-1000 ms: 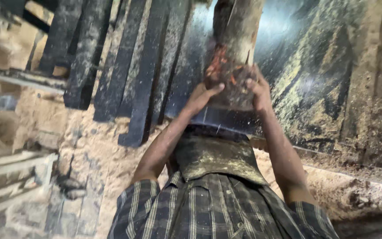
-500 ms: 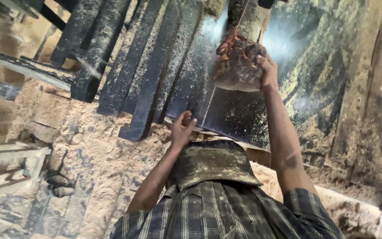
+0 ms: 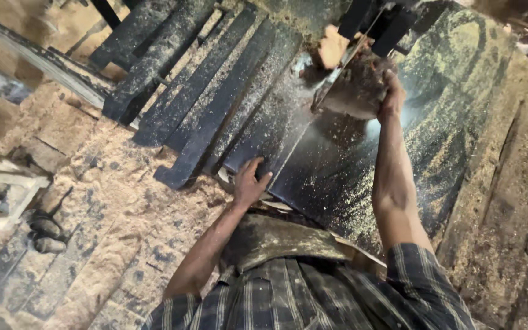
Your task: The person positions and guides logs through a large industrial saw, frequently turning the logs and clearing wood pieces as they are cut.
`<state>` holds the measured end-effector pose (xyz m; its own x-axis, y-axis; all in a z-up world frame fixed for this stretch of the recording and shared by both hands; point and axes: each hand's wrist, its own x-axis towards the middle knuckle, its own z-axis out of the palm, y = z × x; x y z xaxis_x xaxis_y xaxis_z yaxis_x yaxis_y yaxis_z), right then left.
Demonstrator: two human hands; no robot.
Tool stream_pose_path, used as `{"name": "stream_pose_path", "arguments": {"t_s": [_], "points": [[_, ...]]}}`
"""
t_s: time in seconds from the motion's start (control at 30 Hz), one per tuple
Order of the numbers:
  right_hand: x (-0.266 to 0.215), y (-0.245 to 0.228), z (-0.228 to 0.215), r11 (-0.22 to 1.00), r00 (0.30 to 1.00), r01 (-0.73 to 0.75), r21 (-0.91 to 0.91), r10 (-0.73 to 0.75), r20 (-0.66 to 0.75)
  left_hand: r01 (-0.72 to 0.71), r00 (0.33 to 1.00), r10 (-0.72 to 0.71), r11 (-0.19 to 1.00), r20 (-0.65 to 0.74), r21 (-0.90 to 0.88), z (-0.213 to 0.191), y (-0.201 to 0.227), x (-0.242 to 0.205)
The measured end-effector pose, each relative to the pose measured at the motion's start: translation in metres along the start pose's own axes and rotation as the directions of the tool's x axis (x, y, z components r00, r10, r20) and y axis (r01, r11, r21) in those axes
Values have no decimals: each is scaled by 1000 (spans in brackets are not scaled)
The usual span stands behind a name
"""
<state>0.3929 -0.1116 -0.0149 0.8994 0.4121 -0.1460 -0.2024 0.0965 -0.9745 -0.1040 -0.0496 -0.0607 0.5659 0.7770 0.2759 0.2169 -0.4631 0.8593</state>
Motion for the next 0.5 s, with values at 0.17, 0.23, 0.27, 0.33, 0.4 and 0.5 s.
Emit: {"name": "stream_pose_path", "arguments": {"t_s": [0.17, 0.23, 0.27, 0.33, 0.4, 0.5], "points": [[-28, -39, -13, 909, 952, -200, -365, 94, -290, -27, 999, 28, 999, -24, 30, 9, -15, 2], [-50, -32, -38, 879, 968, -77, -471, -47, -248, -42, 999, 43, 999, -30, 26, 12, -18, 2], [-57, -26, -49, 823, 963, 48, -566, -188, -191, -47, 999, 48, 998, -13, 46, 15, -21, 7], [-97, 2, -82, 572, 952, -10, -820, -246, -184, -57, 998, 56, 996, 12, 63, 17, -29, 15], [-161, 34, -122, 186, 957, 29, -982, -288, -26, -176, 981, 154, 962, 118, 209, 18, -41, 27], [-240, 55, -158, 140, 933, 95, -986, -359, 39, -266, 960, 214, 901, 180, 344, 21, -54, 43]]}}
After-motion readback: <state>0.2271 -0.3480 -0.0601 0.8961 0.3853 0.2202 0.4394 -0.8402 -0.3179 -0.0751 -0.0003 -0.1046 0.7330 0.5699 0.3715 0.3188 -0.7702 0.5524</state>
